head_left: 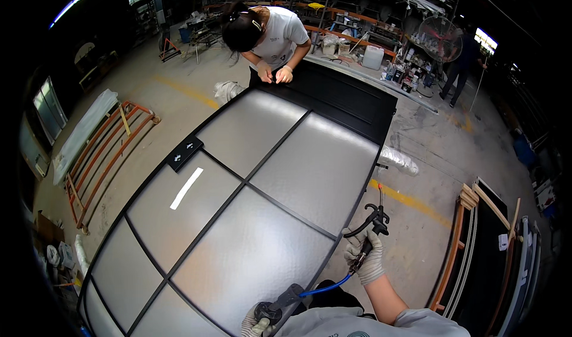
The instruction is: The person uses a utility knife to trim protective film from a large black door panel. They then use a pneumatic air gun to blow dust off the surface. Finally, they apply a white strip of tape to the door's handle area.
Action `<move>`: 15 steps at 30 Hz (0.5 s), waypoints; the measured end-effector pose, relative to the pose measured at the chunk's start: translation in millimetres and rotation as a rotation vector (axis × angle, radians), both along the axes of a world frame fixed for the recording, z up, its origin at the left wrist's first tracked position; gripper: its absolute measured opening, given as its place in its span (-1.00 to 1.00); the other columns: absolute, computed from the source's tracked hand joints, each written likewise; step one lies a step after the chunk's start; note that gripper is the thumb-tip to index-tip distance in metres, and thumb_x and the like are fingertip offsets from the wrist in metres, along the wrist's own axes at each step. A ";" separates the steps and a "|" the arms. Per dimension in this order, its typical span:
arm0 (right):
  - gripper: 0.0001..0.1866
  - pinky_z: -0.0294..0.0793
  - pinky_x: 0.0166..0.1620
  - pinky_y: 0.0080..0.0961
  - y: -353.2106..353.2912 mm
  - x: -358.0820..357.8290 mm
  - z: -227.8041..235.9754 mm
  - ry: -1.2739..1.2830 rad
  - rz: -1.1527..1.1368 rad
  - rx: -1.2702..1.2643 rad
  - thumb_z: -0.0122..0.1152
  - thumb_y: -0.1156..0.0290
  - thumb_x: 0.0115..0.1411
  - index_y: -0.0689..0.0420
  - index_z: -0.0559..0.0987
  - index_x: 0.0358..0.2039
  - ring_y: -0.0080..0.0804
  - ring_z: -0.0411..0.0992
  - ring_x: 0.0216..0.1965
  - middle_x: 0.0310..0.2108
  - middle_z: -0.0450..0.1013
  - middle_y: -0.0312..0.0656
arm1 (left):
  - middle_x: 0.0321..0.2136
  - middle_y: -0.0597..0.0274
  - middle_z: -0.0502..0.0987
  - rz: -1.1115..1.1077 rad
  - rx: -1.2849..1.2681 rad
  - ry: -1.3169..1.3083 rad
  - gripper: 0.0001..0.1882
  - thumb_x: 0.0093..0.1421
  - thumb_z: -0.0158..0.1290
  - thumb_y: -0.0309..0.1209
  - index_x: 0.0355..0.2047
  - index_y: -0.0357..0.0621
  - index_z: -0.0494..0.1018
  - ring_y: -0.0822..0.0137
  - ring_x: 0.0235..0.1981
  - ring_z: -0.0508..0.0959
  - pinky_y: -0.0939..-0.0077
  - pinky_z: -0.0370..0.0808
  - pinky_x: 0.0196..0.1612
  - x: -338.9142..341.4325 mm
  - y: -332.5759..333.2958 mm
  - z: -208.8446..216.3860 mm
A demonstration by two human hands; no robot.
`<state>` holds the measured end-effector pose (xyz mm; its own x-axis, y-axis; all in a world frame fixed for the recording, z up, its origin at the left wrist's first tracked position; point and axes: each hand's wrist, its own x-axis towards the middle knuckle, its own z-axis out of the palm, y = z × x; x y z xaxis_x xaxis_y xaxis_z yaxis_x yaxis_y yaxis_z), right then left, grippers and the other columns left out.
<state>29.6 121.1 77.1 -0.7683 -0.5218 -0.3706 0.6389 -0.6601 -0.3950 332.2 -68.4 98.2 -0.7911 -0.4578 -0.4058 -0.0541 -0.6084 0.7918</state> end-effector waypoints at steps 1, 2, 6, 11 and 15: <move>-0.47 0.20 -0.60 -0.59 -13.0 -3.2 -4.0 -0.031 0.021 -0.068 0.08 -0.02 0.15 0.19 0.54 -0.09 -0.55 0.17 -0.68 -0.13 0.54 -0.07 | -0.12 0.19 0.50 0.018 0.001 -0.018 -0.45 0.15 0.18 -0.27 0.09 -0.27 0.35 0.33 -0.11 0.49 0.45 0.43 0.02 -3.0 -3.3 -5.5; -0.44 0.19 -0.58 -0.61 -31.1 0.3 9.6 -0.069 0.063 -0.083 0.06 -0.01 0.16 0.20 0.51 -0.03 -0.57 0.17 -0.67 -0.11 0.53 -0.08 | -0.12 0.18 0.49 0.042 0.003 -0.039 -0.45 0.15 0.18 -0.27 0.09 -0.28 0.35 0.33 -0.10 0.48 0.43 0.41 0.05 -1.3 -6.2 -13.9; -0.38 0.11 -0.62 -0.65 -79.7 -16.7 0.7 -0.088 0.300 -0.112 0.07 -0.01 0.14 0.26 0.47 0.03 -0.61 0.08 -0.73 -0.04 0.50 -0.04 | -0.21 0.29 0.44 0.115 -0.013 -0.016 -0.45 0.12 0.21 -0.15 0.00 -0.26 0.39 0.39 -0.20 0.41 0.50 0.36 -0.04 -22.2 -11.0 -0.1; -0.40 0.11 -0.66 -0.69 -130.2 -67.2 -12.0 -0.123 0.656 -0.004 0.09 0.00 0.15 0.25 0.46 0.02 -0.67 0.09 -0.77 -0.06 0.51 -0.01 | -0.32 0.38 0.40 0.107 -0.221 -0.149 -0.42 0.10 0.18 0.03 -0.07 -0.18 0.42 0.49 -0.35 0.34 0.63 0.28 -0.30 -40.6 -2.1 1.2; -0.40 0.19 -0.71 -0.73 -164.7 -98.7 -14.0 -0.102 0.905 -0.006 0.08 0.06 0.19 0.30 0.42 0.06 -0.69 0.14 -0.81 -0.05 0.48 0.10 | -0.33 0.39 0.40 0.159 -0.209 -0.257 -0.41 0.10 0.17 0.05 -0.07 -0.18 0.42 0.50 -0.37 0.35 0.64 0.27 -0.32 -83.2 -2.1 13.1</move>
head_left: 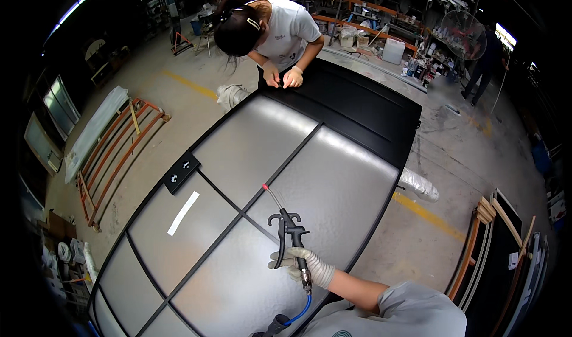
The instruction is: The person uses a utility knife to trim protective film from a large black door panel. They then use a pneumatic air gun to blow dust off the surface. Finally, they apply a white strip of tape to the door's handle area.
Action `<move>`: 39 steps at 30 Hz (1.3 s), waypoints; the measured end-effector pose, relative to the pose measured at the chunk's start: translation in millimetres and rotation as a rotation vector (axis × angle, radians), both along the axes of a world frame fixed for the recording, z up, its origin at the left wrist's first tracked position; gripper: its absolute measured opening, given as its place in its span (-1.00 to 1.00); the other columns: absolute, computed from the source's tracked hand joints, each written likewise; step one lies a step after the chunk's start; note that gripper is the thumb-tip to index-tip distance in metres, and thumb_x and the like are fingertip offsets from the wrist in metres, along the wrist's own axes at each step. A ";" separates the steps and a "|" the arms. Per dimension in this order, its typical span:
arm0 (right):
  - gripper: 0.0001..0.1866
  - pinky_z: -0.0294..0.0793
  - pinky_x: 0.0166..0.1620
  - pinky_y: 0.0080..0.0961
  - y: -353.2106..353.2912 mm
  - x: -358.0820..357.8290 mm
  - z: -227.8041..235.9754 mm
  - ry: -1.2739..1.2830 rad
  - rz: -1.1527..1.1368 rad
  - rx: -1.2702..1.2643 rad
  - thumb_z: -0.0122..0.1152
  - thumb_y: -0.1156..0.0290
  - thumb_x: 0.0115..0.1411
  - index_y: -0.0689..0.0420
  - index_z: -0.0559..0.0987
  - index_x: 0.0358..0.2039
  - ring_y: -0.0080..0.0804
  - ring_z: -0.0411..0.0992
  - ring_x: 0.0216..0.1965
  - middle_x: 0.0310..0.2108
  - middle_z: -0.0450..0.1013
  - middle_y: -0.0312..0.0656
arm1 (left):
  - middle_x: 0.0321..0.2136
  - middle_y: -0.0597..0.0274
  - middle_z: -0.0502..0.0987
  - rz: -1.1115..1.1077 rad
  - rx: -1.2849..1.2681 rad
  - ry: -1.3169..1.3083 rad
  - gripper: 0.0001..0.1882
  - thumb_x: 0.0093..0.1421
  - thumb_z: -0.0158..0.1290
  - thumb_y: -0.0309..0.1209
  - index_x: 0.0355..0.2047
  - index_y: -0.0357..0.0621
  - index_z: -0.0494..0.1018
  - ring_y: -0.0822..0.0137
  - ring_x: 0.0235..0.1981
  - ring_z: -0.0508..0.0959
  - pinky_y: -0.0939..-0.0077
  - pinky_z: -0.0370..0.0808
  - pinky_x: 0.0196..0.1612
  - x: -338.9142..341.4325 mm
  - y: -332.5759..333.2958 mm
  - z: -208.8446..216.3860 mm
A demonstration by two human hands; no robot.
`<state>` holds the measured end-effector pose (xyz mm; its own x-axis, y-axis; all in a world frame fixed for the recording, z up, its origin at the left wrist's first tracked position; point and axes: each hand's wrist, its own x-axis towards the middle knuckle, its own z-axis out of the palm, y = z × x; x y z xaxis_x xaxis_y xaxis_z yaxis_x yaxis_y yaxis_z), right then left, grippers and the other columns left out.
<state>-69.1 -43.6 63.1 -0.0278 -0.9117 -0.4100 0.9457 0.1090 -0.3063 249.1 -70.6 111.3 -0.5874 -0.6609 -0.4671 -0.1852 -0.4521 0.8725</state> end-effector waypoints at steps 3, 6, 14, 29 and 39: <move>-0.48 0.07 -0.77 -0.74 -16.4 -7.8 2.8 -0.025 0.107 0.036 0.12 0.05 0.18 0.21 0.48 -0.03 -0.74 0.02 -0.83 -0.16 0.54 -0.05 | -0.34 0.40 0.41 0.013 0.009 -0.043 -0.40 0.10 0.16 0.07 -0.07 -0.17 0.42 0.51 -0.38 0.35 0.65 0.27 -0.34 -16.9 -3.5 4.5; -0.45 0.10 -0.76 -0.75 -25.7 -8.1 4.0 -0.058 0.185 -0.002 0.17 0.02 0.14 0.17 0.45 0.01 -0.74 0.02 -0.83 -0.13 0.53 -0.05 | -0.36 0.41 0.41 0.049 0.020 -0.075 -0.40 0.09 0.16 0.09 -0.08 -0.16 0.42 0.52 -0.39 0.35 0.66 0.26 -0.36 -16.4 3.3 4.6; -0.38 0.53 -0.57 -0.54 -47.5 1.7 -3.5 0.218 -0.039 0.116 0.21 -0.02 0.14 0.11 0.38 0.08 -0.51 0.44 -0.68 -0.03 0.47 -0.03 | -0.39 0.43 0.43 0.218 0.033 -0.101 -0.37 0.08 0.14 0.13 -0.08 -0.15 0.43 0.55 -0.42 0.35 0.68 0.24 -0.42 21.2 17.1 -7.1; -0.66 0.30 -0.71 -0.60 -143.9 65.8 -20.9 0.321 0.205 0.134 0.13 0.03 0.19 0.08 0.51 -0.37 -0.57 0.29 -0.79 -0.47 0.52 -0.14 | -0.48 0.46 0.49 0.484 0.005 -0.171 -0.31 0.06 0.06 0.27 -0.14 -0.13 0.48 0.63 -0.53 0.33 0.71 0.16 -0.55 65.8 39.3 12.6; -0.55 0.37 -0.74 -0.60 -226.9 139.7 -9.4 0.412 0.626 0.102 0.11 -0.08 0.16 0.11 0.49 -0.34 -0.59 0.27 -0.84 -0.42 0.55 -0.07 | -0.55 0.48 0.39 0.571 -0.057 -0.140 -0.23 0.03 0.06 0.34 -0.19 -0.20 0.46 0.65 -0.61 0.22 0.73 0.10 -0.57 85.8 39.6 6.2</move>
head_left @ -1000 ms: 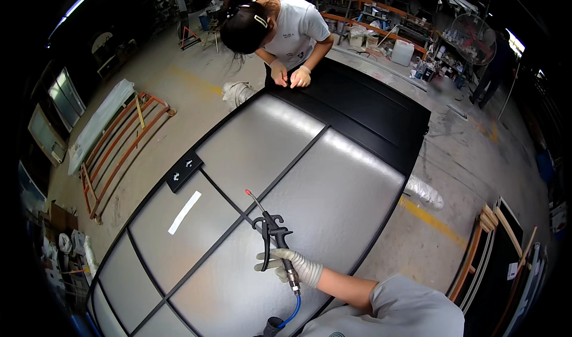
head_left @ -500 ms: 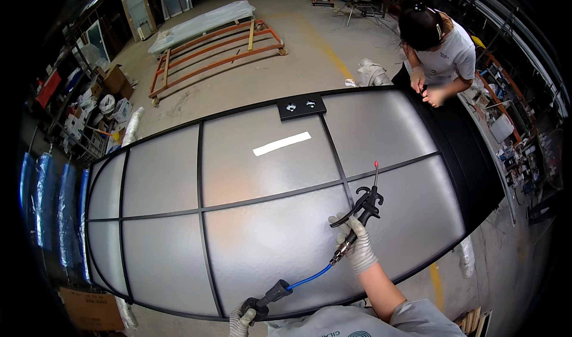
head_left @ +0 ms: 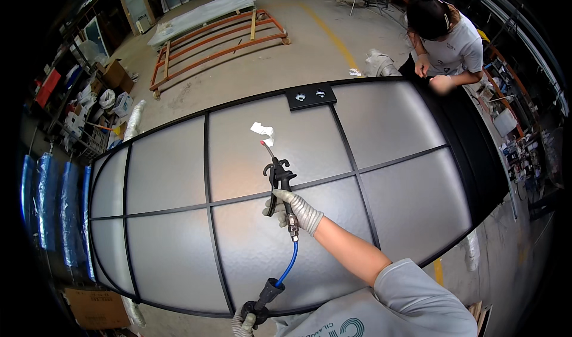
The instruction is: The person uses a utility knife to trim protective film from a large black door panel. They then use a pneumatic air gun to blow dust off the surface. Finally, they apply a white strip of tape to the door's handle area.
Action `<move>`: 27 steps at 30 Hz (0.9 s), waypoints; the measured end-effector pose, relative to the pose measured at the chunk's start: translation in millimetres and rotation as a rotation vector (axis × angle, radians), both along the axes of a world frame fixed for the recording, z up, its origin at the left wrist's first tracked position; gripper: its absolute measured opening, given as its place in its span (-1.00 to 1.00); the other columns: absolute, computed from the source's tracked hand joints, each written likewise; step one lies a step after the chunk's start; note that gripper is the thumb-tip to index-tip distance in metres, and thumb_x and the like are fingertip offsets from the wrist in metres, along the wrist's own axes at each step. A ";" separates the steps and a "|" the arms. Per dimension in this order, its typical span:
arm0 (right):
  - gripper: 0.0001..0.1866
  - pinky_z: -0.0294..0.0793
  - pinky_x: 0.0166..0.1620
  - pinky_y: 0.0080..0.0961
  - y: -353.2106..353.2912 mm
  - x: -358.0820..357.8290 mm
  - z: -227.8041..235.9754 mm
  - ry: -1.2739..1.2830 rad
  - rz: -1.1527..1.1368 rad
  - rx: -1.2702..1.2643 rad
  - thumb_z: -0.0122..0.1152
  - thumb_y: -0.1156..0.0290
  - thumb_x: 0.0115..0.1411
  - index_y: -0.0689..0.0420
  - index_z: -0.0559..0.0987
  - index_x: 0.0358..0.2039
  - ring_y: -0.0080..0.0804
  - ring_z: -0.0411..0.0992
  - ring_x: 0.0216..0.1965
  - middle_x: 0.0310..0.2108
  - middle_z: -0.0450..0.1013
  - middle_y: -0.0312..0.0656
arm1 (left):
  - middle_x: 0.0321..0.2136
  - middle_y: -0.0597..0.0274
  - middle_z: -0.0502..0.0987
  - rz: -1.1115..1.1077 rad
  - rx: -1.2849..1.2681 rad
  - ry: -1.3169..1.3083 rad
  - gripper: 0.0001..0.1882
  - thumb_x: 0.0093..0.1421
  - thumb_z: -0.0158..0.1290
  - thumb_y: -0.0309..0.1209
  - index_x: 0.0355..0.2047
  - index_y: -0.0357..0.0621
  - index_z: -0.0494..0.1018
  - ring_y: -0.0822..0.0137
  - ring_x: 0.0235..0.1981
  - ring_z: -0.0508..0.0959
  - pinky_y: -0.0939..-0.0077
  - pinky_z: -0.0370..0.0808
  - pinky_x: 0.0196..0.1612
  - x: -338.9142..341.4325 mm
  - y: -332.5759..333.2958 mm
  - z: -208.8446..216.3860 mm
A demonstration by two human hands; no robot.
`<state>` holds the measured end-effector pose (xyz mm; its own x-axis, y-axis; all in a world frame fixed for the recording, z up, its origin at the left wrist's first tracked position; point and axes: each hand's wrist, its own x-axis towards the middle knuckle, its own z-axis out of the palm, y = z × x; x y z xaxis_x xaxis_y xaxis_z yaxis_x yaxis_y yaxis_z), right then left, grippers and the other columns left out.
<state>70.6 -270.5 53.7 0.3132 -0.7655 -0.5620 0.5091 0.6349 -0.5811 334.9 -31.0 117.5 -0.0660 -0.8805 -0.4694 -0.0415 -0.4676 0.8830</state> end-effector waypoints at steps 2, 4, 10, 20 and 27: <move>-0.59 0.36 -0.72 -0.58 -5.7 -13.3 -6.6 0.112 -0.116 -0.107 0.09 -0.06 0.16 0.07 0.50 -0.45 -0.57 0.23 -0.83 -0.55 0.53 -0.15 | -0.54 0.46 0.39 -0.006 0.000 0.058 -0.26 0.05 0.09 0.29 -0.16 -0.19 0.44 0.64 -0.61 0.22 0.72 0.11 -0.57 -5.3 -3.6 -6.2; -0.61 0.34 -0.71 -0.57 -1.9 -31.9 -0.7 0.200 -0.345 -0.105 0.10 -0.04 0.16 0.04 0.49 -0.52 -0.54 0.24 -0.79 -0.61 0.50 -0.19 | -0.51 0.45 0.39 -0.046 0.012 0.165 -0.29 0.06 0.11 0.24 -0.13 -0.20 0.42 0.63 -0.58 0.24 0.72 0.13 -0.54 -10.0 -9.1 -16.7; -0.56 0.43 -0.67 -0.54 52.3 -123.7 -5.1 0.244 -0.642 -0.038 0.10 -0.11 0.15 0.07 0.50 -0.41 -0.49 0.34 -0.73 -0.46 0.56 -0.11 | -0.39 0.39 0.43 -0.118 0.076 0.219 -0.40 0.13 0.14 0.09 -0.09 -0.20 0.40 0.56 -0.42 0.35 0.70 0.30 -0.32 -47.2 -25.8 -16.7; -0.42 0.42 -0.67 -0.63 140.5 -155.1 -11.0 -0.216 -0.690 -0.016 0.18 -0.05 0.11 0.32 0.50 -0.21 -0.67 0.20 -0.78 -0.40 0.54 0.00 | -0.33 0.36 0.48 -0.304 0.126 0.165 -0.49 0.13 0.19 -0.04 -0.11 -0.21 0.46 0.53 -0.39 0.40 0.66 0.33 -0.33 -54.5 -34.7 -16.8; -0.32 0.30 -0.62 -0.70 174.8 -142.4 -12.2 -0.509 -0.769 -0.245 0.21 -0.02 0.10 0.43 0.45 -0.07 -0.71 0.09 -0.72 -0.53 0.41 -0.34 | -0.36 0.40 0.48 -0.286 0.142 0.278 -0.54 0.14 0.20 -0.07 -0.14 -0.19 0.47 0.58 -0.50 0.34 0.70 0.26 -0.48 -46.4 -27.1 -25.1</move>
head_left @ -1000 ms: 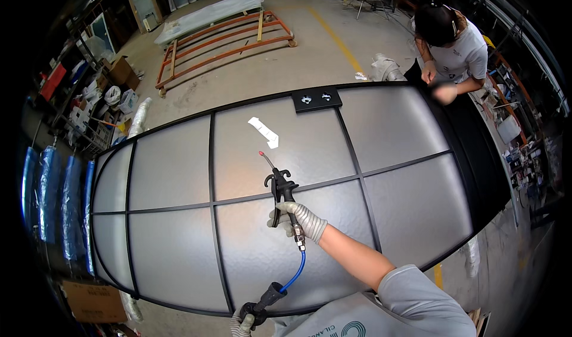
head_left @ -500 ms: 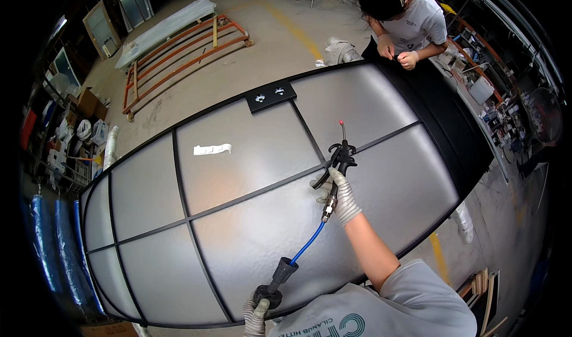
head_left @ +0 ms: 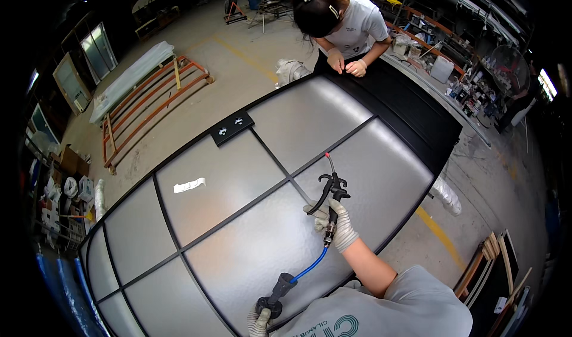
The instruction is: The person uses a utility knife to trim protective film from a large black door panel. They then use a pneumatic air gun to blow dust off the surface. Finally, they apply a white strip of tape to the door's handle area.
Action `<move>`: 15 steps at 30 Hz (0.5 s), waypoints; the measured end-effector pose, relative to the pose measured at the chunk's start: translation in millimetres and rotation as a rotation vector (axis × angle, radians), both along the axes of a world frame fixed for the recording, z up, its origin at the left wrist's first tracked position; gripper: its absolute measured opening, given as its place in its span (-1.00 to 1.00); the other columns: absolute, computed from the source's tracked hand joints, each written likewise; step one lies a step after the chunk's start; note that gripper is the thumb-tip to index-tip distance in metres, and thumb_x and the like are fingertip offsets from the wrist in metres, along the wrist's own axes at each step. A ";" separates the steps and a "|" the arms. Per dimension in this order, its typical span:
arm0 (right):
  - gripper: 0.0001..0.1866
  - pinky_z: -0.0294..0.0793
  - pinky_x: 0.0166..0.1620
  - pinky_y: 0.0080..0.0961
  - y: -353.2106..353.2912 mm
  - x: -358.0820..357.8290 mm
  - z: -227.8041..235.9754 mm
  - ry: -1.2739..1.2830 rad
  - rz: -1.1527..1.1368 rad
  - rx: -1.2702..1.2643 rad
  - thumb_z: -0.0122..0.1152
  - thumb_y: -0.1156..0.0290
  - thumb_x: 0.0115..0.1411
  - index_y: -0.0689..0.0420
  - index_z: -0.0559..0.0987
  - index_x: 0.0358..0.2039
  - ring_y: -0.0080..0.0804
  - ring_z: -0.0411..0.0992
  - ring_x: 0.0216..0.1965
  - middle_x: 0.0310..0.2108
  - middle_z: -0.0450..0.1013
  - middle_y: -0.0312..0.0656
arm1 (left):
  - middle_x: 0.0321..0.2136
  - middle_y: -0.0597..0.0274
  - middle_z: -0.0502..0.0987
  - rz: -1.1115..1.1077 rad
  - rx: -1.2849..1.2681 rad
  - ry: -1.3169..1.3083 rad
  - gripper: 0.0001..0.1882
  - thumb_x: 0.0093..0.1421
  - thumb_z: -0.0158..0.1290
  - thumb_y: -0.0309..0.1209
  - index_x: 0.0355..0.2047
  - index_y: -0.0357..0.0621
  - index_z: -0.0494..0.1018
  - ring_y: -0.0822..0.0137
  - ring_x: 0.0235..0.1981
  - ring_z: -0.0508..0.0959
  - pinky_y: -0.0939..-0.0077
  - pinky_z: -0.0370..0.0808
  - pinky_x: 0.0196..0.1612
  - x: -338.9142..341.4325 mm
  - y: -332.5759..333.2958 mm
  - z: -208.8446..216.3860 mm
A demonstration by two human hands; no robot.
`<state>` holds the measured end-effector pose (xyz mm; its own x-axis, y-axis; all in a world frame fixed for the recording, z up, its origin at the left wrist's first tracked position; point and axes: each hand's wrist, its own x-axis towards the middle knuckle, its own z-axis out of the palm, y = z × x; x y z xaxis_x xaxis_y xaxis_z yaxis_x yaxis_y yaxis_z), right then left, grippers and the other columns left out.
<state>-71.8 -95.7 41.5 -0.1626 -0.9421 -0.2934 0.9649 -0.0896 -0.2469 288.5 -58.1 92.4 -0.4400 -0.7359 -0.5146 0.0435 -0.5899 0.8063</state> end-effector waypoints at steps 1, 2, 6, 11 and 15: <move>-0.36 0.31 -0.61 -0.68 6.6 1.4 0.1 0.019 -0.044 0.016 0.23 -0.01 0.09 0.37 0.47 -0.08 -0.70 0.11 -0.72 -0.49 0.44 -0.30 | -0.36 0.40 0.48 -0.010 0.004 0.020 -0.54 0.14 0.20 -0.07 -0.14 -0.19 0.47 0.58 -0.50 0.33 0.70 0.26 -0.48 2.1 1.7 -1.7; -0.39 0.33 -0.60 -0.66 12.0 1.6 1.2 0.037 -0.088 0.032 0.24 0.00 0.08 0.31 0.49 -0.09 -0.68 0.12 -0.72 -0.45 0.47 -0.27 | -0.36 0.40 0.48 -0.033 0.009 0.033 -0.54 0.14 0.20 -0.08 -0.14 -0.19 0.47 0.59 -0.51 0.33 0.70 0.26 -0.48 4.3 2.6 -2.6; -0.53 0.35 -0.58 -0.61 38.0 5.6 17.5 0.085 -0.323 0.308 0.24 0.04 0.07 0.18 0.53 -0.18 -0.63 0.17 -0.71 -0.33 0.53 -0.16 | -0.37 0.41 0.48 -0.149 0.032 0.083 -0.55 0.13 0.20 -0.08 -0.14 -0.18 0.47 0.60 -0.52 0.31 0.70 0.26 -0.48 5.8 4.0 -10.3; -0.64 0.37 -0.56 -0.50 103.0 -7.7 -0.8 0.040 -0.363 0.315 0.22 0.14 0.05 0.18 0.55 -0.30 -0.57 0.19 -0.73 -0.36 0.54 -0.10 | -0.41 0.43 0.48 -0.297 0.011 0.116 -0.56 0.13 0.20 -0.09 -0.13 -0.16 0.46 0.62 -0.55 0.27 0.72 0.24 -0.49 6.8 6.2 -24.3; -0.74 0.34 -0.61 -0.48 156.7 9.2 6.1 0.044 -0.660 0.536 0.19 0.17 0.06 0.11 0.51 -0.45 -0.36 0.34 -0.66 -0.46 0.51 -0.12 | -0.44 0.43 0.46 -0.416 0.074 0.138 -0.55 0.14 0.18 -0.09 -0.11 -0.15 0.44 0.64 -0.60 0.23 0.74 0.16 -0.54 7.7 1.2 -36.1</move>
